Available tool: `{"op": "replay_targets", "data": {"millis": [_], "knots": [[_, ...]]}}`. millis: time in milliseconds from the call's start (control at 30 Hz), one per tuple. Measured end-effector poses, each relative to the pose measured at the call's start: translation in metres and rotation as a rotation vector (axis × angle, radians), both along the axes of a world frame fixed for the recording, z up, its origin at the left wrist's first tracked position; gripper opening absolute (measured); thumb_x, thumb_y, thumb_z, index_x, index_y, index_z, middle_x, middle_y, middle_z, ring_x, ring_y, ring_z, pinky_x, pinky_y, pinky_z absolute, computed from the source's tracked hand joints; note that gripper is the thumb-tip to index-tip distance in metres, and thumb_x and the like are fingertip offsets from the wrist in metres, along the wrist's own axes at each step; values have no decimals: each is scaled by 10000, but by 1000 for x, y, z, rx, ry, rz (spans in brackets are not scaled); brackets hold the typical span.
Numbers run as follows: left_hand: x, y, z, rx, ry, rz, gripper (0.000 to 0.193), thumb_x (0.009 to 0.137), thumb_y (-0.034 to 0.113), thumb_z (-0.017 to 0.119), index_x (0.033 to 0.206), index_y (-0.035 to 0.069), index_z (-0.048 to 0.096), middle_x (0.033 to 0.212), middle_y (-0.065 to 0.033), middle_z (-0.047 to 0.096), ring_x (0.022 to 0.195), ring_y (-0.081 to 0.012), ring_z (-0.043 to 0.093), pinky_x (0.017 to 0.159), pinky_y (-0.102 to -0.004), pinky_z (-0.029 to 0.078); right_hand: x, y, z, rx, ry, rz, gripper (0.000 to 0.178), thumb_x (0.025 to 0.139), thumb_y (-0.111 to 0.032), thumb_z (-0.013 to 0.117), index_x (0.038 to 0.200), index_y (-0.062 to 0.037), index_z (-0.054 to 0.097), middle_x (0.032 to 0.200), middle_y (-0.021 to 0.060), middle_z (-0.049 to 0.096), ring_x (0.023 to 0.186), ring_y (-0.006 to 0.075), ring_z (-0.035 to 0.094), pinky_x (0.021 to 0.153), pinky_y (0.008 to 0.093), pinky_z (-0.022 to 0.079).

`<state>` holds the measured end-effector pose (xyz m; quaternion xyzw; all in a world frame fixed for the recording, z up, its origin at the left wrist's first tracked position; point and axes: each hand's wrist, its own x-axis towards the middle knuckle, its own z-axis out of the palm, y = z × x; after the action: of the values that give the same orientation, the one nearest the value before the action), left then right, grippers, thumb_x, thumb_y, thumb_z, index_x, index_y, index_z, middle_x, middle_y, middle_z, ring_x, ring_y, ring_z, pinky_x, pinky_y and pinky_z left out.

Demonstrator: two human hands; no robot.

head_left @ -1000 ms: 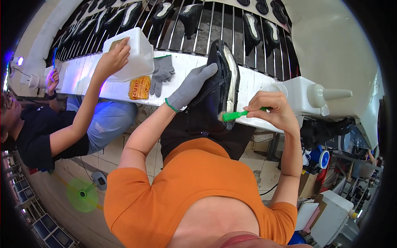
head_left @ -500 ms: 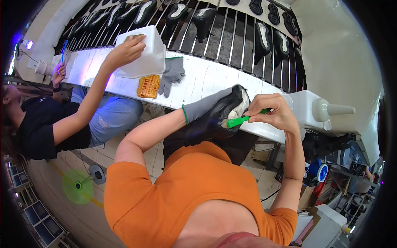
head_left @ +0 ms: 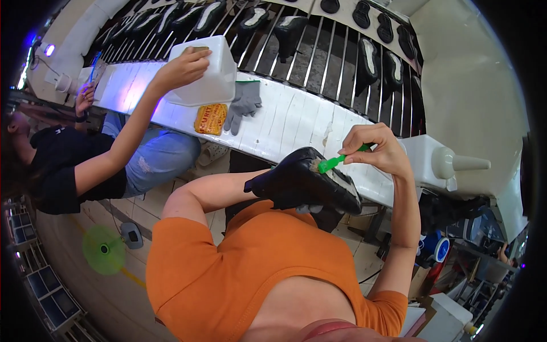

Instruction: Apply adhesive or primer to the bottom edges of shoe soles using a brush.

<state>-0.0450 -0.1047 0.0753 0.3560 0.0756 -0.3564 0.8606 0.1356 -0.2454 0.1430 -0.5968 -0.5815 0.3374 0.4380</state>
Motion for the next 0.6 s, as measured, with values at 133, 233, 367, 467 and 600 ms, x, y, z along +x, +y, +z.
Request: {"op": "replay_targets", "data": {"millis": [133,233,367,467,600], "knots": [[-5,0,1,38,-7,-3,288,854,285,722,1083,135,634,636,3,565,504,-76,521,476,-226,419,4,-2,0,-27,36,69,145,699,-37,801,782,0,689,773,63,680,743,171,650,663,282,484],[-6,1,3,64,-14,1,284,856,285,720,1081,134,635,646,1,572,514,-77,525,484,-227,420,4,-6,0,-73,81,116,140,706,-30,794,770,6,675,769,68,679,753,163,654,670,282,489],[-5,2,11,146,-36,30,280,858,285,717,1078,132,637,660,-1,581,528,-77,532,494,-227,422,-9,-10,1,-4,50,-17,144,671,-15,801,770,11,699,758,91,684,719,168,658,631,272,489],[5,2,18,345,-143,107,276,860,285,715,1076,131,638,670,-3,588,538,-77,536,502,-228,423,-20,-10,6,21,-66,-177,153,696,-8,777,818,22,689,780,89,670,705,159,636,621,259,469],[20,6,17,678,-951,411,219,910,185,645,1112,105,619,970,-16,623,877,-56,562,743,-235,455,-31,-11,16,98,-186,-267,143,728,-8,762,833,29,672,792,83,669,718,176,643,651,268,488]]}}
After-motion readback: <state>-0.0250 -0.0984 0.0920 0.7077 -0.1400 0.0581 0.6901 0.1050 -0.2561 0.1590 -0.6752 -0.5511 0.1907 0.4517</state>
